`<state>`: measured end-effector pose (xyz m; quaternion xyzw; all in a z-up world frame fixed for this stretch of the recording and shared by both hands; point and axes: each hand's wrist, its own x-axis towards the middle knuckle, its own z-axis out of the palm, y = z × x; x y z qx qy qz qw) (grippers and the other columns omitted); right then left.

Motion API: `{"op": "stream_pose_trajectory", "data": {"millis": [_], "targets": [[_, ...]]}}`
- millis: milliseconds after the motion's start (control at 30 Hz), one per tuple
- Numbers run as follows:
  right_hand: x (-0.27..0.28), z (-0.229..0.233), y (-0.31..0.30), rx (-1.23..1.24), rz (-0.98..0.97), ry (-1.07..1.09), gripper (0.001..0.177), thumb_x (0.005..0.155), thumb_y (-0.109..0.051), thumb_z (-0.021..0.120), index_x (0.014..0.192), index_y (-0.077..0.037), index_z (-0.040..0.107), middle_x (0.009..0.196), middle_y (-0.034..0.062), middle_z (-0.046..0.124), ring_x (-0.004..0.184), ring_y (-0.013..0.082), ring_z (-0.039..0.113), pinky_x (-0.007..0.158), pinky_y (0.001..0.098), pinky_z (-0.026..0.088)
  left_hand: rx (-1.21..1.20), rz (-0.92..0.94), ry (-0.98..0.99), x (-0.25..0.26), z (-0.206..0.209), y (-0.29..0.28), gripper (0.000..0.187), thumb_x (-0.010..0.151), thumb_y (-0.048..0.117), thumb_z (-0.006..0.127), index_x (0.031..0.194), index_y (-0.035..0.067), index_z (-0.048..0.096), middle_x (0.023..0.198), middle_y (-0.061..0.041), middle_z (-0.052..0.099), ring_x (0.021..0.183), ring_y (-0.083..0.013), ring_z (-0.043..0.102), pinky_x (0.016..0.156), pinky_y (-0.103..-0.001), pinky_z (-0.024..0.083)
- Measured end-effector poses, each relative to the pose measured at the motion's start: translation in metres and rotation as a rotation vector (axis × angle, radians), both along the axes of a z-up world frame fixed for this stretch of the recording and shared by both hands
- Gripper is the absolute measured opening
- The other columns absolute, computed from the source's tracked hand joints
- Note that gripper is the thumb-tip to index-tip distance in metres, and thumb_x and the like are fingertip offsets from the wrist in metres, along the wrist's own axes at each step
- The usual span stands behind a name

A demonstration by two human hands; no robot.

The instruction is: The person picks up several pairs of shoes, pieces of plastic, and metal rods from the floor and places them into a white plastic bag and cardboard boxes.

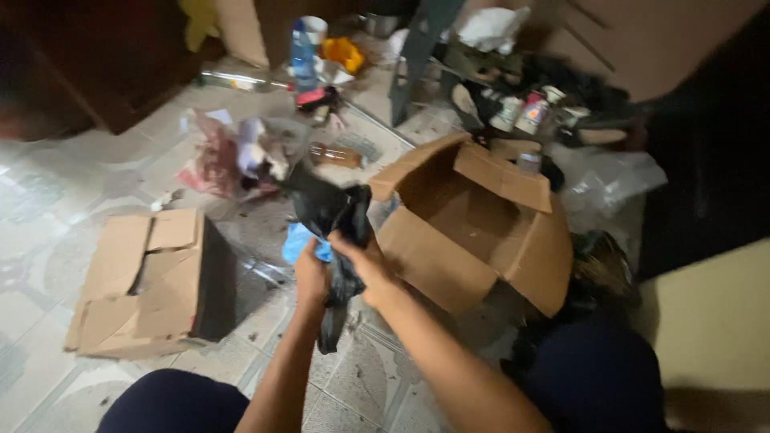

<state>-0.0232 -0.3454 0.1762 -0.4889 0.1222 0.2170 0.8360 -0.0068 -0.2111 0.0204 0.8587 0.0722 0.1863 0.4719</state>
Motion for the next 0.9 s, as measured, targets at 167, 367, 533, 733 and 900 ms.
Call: {"op": "stream_pose_trajectory", "data": {"millis": [167,367,533,733,900], "targets": [[0.028,-0.037,-0.047,-0.313,-0.215,0.04,0.051,0.089,-0.035,0.071,0.128,-0.003,0.065,0.118,0.0123,0.071,0.099,0.0265,0.068,0.083,0.0426,0.057,-0.202,-0.177,0.137,0.009,0.001,0.006,0.053,0.088,0.019,0.068,0.135,-0.005,0.058,0.105,-0.017,0.069,0.091,-0.028,0.065,0.081,-0.04,0.053],[0.041,-0.078,-0.097,0.261,-0.293,-0.077,0.039,0.104,-0.029,0.052,0.128,0.0,0.064,0.121,0.0148,0.069,0.103,0.0272,0.069,0.087,0.0438,0.058,-0.867,-0.427,0.371,-0.016,0.116,0.002,0.038,0.103,0.033,0.058,0.111,-0.003,0.066,0.091,-0.011,0.068,0.077,-0.0225,0.064,0.066,-0.037,0.053],[0.018,-0.036,-0.101,-0.03,-0.031,-0.091,0.035,0.105,-0.016,0.037,0.135,0.002,0.04,0.128,0.0098,0.044,0.112,0.017,0.042,0.095,0.0266,0.036,-1.249,-0.325,0.479,0.017,0.063,-0.077,0.043,0.086,0.009,0.059,0.125,0.027,0.058,0.089,-0.001,0.058,0.077,-0.0173,0.06,0.065,-0.041,0.053],[-0.01,0.044,-0.211,-0.391,-0.043,-0.36,0.05,0.096,-0.028,0.069,0.139,-0.005,0.062,0.131,0.0087,0.065,0.12,0.0245,0.06,0.104,0.0399,0.048,-1.354,-0.216,0.167,0.041,0.173,-0.159,0.021,0.097,0.016,0.061,0.115,0.006,0.063,0.1,-0.01,0.071,0.087,-0.0288,0.072,0.077,-0.044,0.062],[-0.015,0.073,-0.291,-0.048,-0.299,-0.008,0.051,0.097,-0.05,0.063,0.134,-0.015,0.061,0.126,-0.0028,0.067,0.116,0.014,0.06,0.1,0.0333,0.047,-1.099,-0.4,0.163,0.063,0.129,-0.274,0.024,0.102,0.018,0.06,0.123,0.008,0.065,0.104,-0.008,0.072,0.09,-0.0274,0.069,0.08,-0.041,0.058]]}}
